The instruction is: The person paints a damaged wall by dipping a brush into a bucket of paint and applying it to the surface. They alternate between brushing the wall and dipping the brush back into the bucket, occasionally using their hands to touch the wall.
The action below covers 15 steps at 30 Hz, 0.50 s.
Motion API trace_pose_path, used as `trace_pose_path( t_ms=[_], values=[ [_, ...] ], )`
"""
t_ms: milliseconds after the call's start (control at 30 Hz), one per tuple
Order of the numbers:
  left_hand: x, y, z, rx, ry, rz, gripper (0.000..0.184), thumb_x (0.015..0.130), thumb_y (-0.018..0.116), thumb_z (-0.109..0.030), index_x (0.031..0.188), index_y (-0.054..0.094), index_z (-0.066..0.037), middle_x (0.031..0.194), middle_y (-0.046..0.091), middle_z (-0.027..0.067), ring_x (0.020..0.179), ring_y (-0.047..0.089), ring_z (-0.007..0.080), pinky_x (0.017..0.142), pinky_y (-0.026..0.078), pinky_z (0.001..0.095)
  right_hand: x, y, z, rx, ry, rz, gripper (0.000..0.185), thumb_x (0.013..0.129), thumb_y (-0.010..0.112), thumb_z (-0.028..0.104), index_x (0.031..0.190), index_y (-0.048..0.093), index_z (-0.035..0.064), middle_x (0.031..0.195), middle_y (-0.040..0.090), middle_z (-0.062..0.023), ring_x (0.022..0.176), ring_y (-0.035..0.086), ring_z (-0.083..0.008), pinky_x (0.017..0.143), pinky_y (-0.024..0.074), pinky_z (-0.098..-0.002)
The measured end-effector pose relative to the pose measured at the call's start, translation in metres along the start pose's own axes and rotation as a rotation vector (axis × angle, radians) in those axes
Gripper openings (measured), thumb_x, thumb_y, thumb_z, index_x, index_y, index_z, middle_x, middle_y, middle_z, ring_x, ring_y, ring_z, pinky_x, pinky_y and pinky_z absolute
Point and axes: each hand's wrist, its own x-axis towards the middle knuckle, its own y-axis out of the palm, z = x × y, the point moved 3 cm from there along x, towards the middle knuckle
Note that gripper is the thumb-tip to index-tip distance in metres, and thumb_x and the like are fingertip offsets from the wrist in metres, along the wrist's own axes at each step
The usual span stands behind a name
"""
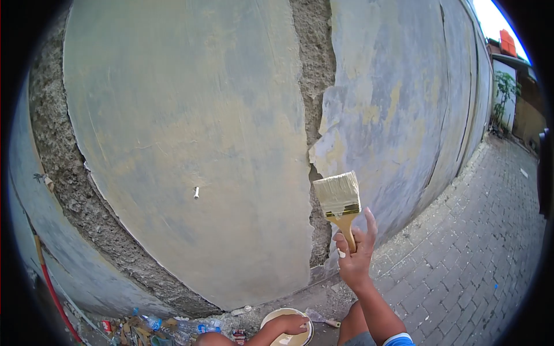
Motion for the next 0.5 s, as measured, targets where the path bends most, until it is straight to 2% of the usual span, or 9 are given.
trace_pose_path(
  t_ms=[67,133,167,267,300,367,500],
  values=[
    [-0.012,-0.005,-0.009,-0.012,-0.01,0.004,0.054,0.095,0.046,-0.044,0.133,0.048,-0.006,0.121,0.059,0.0201,0.112,0.057,0.0367,0.093,0.046,0.0451,-0.031,0.002,-0.03,0.091,0.224,-0.025,0.052,0.092,0.061,0.005,0.139,0.04,0.0029,0.089,0.062,-0.007,0.074,0.056,-0.0111,0.067,0.0459,-0.0254],
    [-0.018,-0.002,-0.017,0.009,-0.063,0.072,0.054,0.095,0.046,-0.044,0.134,0.047,-0.006,0.122,0.058,0.0203,0.111,0.056,0.0366,0.093,0.046,0.045,-0.057,-0.011,-0.061,-0.093,0.33,-0.038,0.05,0.091,0.062,0.005,0.137,0.043,0.0014,0.09,0.062,-0.0065,0.076,0.056,-0.0122,0.07,0.0461,-0.0258],
    [-0.013,0.013,-0.004,-0.013,-0.045,0.062,0.055,0.095,0.046,-0.044,0.134,0.047,-0.005,0.12,0.058,0.0205,0.108,0.057,0.0365,0.093,0.046,0.0452,-0.067,-0.017,-0.084,-0.228,0.214,-0.02,0.043,0.09,0.062,0.004,0.131,0.051,0.0001,0.088,0.062,-0.0079,0.074,0.055,-0.0149,0.069,0.0457,-0.027],
    [-0.021,0.012,0.0,-0.015,-0.082,0.079,0.054,0.096,0.045,-0.044,0.133,0.048,-0.005,0.119,0.059,0.0205,0.109,0.058,0.0367,0.093,0.046,0.0452,-0.071,-0.036,-0.098,-0.422,0.178,-0.035,0.037,0.09,0.062,0.003,0.126,0.057,-0.0004,0.085,0.06,-0.01,0.074,0.057,-0.0183,0.069,0.046,-0.0285],
    [-0.02,0.011,0.0,0.004,-0.096,0.086,0.053,0.095,0.046,-0.043,0.133,0.048,-0.007,0.12,0.059,0.0198,0.108,0.058,0.0371,0.092,0.046,0.0458,-0.068,-0.043,-0.103,-0.483,0.199,-0.045,0.04,0.088,0.062,0.001,0.128,0.059,0.0069,0.085,0.058,-0.0118,0.073,0.059,-0.0223,0.067,0.0468,-0.0307],
    [-0.021,0.004,-0.003,0.045,-0.129,0.088,0.049,0.093,0.049,-0.041,0.133,0.049,-0.012,0.121,0.059,0.0186,0.107,0.06,0.0378,0.09,0.048,0.0471,-0.053,-0.059,-0.105,-0.675,0.149,-0.086,0.045,0.087,0.062,0.001,0.13,0.059,0.0142,0.086,0.057,-0.0096,0.072,0.06,-0.0223,0.064,0.0474,-0.0325],
    [-0.009,-0.004,-0.015,0.051,-0.057,0.136,0.05,0.096,0.045,-0.04,0.132,0.049,-0.005,0.12,0.059,0.02,0.111,0.057,0.0368,0.093,0.045,0.0458,-0.024,-0.079,-0.127,-1.079,0.034,-0.096,0.055,0.083,0.063,0.0,0.131,0.058,0.0275,0.085,0.056,-0.0041,0.067,0.059,-0.0207,0.057,0.0472,-0.0356]
  ],
)
